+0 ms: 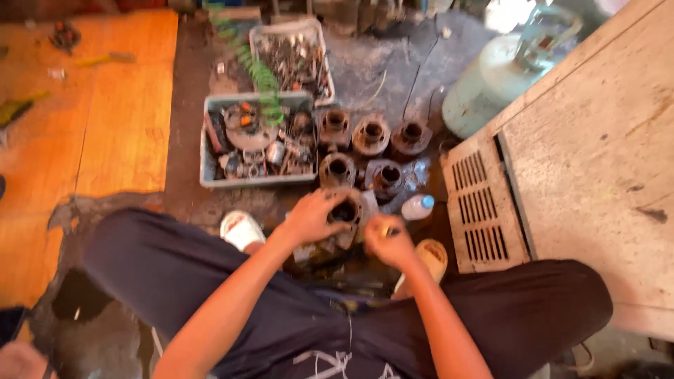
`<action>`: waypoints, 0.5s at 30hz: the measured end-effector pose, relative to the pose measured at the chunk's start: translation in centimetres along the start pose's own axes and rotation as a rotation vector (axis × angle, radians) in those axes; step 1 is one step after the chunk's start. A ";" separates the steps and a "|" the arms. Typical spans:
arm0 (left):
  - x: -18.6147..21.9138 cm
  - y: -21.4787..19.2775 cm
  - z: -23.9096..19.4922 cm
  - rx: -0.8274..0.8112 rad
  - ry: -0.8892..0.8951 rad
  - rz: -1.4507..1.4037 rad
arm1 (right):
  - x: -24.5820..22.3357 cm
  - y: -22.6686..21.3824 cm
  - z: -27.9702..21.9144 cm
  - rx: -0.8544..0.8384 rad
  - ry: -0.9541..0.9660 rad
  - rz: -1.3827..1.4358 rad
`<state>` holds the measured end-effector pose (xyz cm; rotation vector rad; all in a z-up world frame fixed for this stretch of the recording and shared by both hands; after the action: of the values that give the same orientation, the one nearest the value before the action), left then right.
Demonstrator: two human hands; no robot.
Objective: Cleaning motorcycle engine cylinders using a brush and cleaning fluid while sitting on the floor.
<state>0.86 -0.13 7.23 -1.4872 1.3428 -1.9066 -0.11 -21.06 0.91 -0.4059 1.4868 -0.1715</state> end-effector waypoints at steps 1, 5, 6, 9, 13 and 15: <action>-0.4 0.0 0.4 0.008 0.009 0.005 | 0.5 0.1 0.2 0.008 -0.010 -0.002; -2.1 2.4 0.3 -0.033 -0.020 0.023 | 1.6 -1.0 1.6 0.001 0.245 -0.023; -2.7 2.8 0.5 -0.033 -0.024 0.040 | 0.6 -1.7 3.1 0.011 0.157 -0.074; -1.1 0.6 0.3 -0.016 -0.015 -0.083 | -0.4 -1.5 1.7 -0.182 0.092 -0.097; -0.7 0.1 0.2 -0.020 -0.039 -0.115 | -0.7 -0.8 0.7 -0.282 0.182 0.063; 0.3 -1.0 0.2 0.000 -0.031 -0.169 | -0.1 -2.5 2.7 -0.013 0.089 -0.114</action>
<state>1.11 0.00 8.21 -1.6700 1.2380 -1.9755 2.85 -22.92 1.99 -0.5001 1.5539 -0.2736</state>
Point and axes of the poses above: each hand's wrist, its own z-axis towards the middle knuckle, its own y-axis out of the palm, x = y × z, the point moved 3 cm from there along z, towards the middle knuckle, and after that the axes turned 7 degrees about y, right-handed, at the moved point
